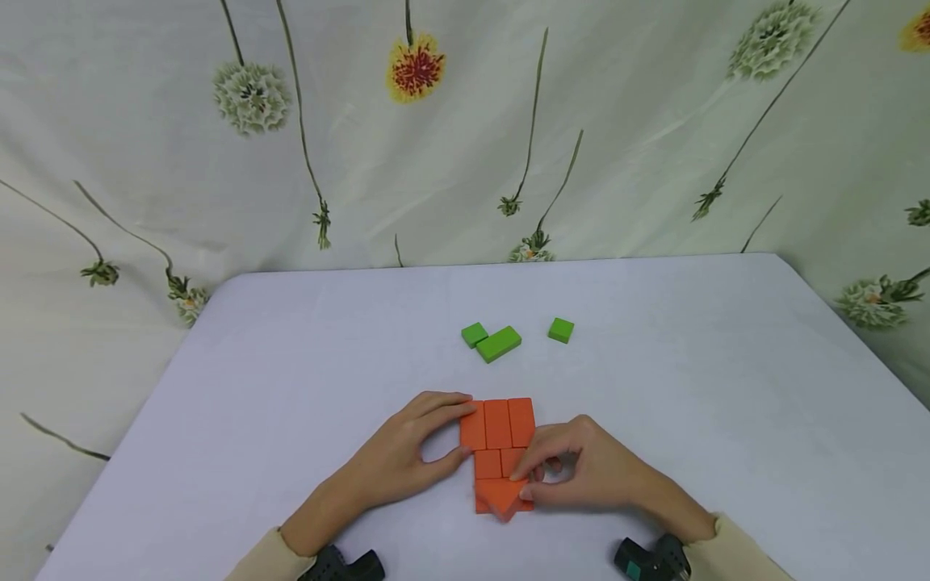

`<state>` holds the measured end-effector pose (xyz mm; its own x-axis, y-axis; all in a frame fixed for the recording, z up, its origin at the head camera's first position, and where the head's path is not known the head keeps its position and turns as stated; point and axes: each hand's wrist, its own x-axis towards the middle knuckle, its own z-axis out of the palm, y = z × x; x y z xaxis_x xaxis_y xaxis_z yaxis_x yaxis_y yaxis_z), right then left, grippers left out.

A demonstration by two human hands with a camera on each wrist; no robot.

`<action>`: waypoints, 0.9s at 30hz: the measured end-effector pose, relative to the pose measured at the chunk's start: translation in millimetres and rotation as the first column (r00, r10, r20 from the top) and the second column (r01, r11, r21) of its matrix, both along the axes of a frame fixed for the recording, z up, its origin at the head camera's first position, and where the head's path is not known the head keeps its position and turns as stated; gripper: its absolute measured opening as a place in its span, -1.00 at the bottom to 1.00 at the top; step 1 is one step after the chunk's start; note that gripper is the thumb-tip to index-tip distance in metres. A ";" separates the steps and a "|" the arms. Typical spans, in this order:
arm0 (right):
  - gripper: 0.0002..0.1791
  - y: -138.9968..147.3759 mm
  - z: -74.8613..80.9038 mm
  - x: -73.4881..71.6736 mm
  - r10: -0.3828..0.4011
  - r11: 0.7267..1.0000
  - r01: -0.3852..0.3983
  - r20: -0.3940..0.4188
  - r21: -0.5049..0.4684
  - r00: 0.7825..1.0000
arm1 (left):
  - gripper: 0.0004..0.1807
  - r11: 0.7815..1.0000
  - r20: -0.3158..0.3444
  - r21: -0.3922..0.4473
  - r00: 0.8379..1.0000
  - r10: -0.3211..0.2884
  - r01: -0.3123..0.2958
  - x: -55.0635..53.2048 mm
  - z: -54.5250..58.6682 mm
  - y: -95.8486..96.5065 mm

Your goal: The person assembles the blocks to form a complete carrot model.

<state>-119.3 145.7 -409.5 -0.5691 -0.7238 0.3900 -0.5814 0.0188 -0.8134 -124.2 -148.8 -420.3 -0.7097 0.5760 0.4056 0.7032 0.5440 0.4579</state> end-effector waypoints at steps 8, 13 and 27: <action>-0.82 -0.2 0.1 1.7 0.083 0.996 -0.083 0.043 0.010 0.996 | -0.44 1.000 0.002 -0.001 1.000 0.000 0.000 0.4 0.2 0.9; -0.84 -0.1 1.0 2.1 0.105 0.993 -0.107 0.042 0.053 0.994 | -0.43 1.000 0.026 -0.011 1.000 0.006 -0.006 0.1 1.2 1.3; -0.80 -0.7 2.0 3.0 0.099 0.984 -0.094 -0.033 0.149 0.995 | -0.42 1.000 0.047 -0.011 0.999 0.015 -0.014 0.7 2.5 0.8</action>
<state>-116.3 145.0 -407.5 -0.4799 -0.8258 0.2963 -0.6183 0.0788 -0.7820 -123.5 -148.0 -417.9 -0.7361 0.5693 0.3660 0.6731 0.5589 0.4843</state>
